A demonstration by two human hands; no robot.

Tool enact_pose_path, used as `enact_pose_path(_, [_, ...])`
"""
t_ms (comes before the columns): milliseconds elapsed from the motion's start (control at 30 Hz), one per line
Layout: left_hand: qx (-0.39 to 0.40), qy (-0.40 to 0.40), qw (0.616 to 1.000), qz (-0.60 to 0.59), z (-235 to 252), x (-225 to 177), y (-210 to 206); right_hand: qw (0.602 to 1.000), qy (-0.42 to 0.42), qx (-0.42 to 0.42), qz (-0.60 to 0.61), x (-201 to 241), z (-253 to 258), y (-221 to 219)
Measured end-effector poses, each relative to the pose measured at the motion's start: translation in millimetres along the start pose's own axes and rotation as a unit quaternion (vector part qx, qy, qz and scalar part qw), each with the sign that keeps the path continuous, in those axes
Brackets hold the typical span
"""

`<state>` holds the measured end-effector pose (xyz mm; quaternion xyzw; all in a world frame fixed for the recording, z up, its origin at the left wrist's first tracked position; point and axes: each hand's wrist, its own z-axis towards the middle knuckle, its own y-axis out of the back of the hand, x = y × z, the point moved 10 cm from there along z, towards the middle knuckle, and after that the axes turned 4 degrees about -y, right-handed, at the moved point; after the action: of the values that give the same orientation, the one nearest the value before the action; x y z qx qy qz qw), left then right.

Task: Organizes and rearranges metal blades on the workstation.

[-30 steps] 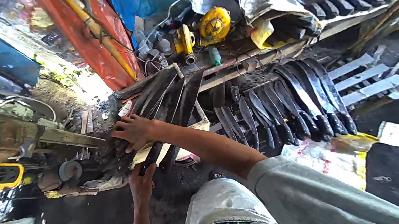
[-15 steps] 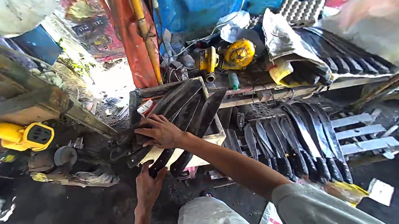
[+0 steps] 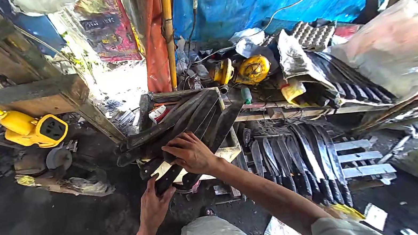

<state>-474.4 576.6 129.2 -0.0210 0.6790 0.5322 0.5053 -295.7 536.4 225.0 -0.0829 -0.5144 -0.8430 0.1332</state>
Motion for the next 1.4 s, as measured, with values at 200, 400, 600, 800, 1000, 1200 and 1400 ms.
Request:
enact_pose_path(200, [-0.002, 0.006, 1.000, 0.003, -5.3, 3.6, 6.1, 0.998, -0.002, 0.055, 0.009, -3.4, -30.7, -12.0])
enact_pose_path(400, [0.007, 0.024, 0.999, -0.031, -7.8, 7.0, 2.0, 0.996, -0.038, 0.079, 0.021, -9.0, -34.8, -16.7])
enact_pose_path(600, [0.003, 0.024, 0.999, -0.031, -8.1, 7.0, 0.1, 0.992, -0.068, 0.091, 0.053, -13.7, -39.1, -14.0])
enact_pose_path(800, [0.000, 0.041, 0.997, -0.061, -4.8, 8.8, -1.4, 0.993, -0.082, 0.047, 0.077, -20.0, -46.1, -7.9])
enact_pose_path(1000, [0.006, 0.024, 0.999, -0.048, -2.4, 8.4, 1.0, 0.991, -0.095, 0.005, 0.096, -21.3, -48.5, -5.6])
enact_pose_path(1200, [-0.011, -0.015, 1.000, 0.013, -6.3, -2.7, 1.8, 0.971, -0.181, -0.103, 0.114, -23.0, -94.9, 39.5])
enact_pose_path(1400, [-0.045, -0.035, 0.996, 0.062, -18.6, -6.9, 17.9, 0.875, -0.166, -0.107, 0.441, 40.7, -137.3, 117.0])
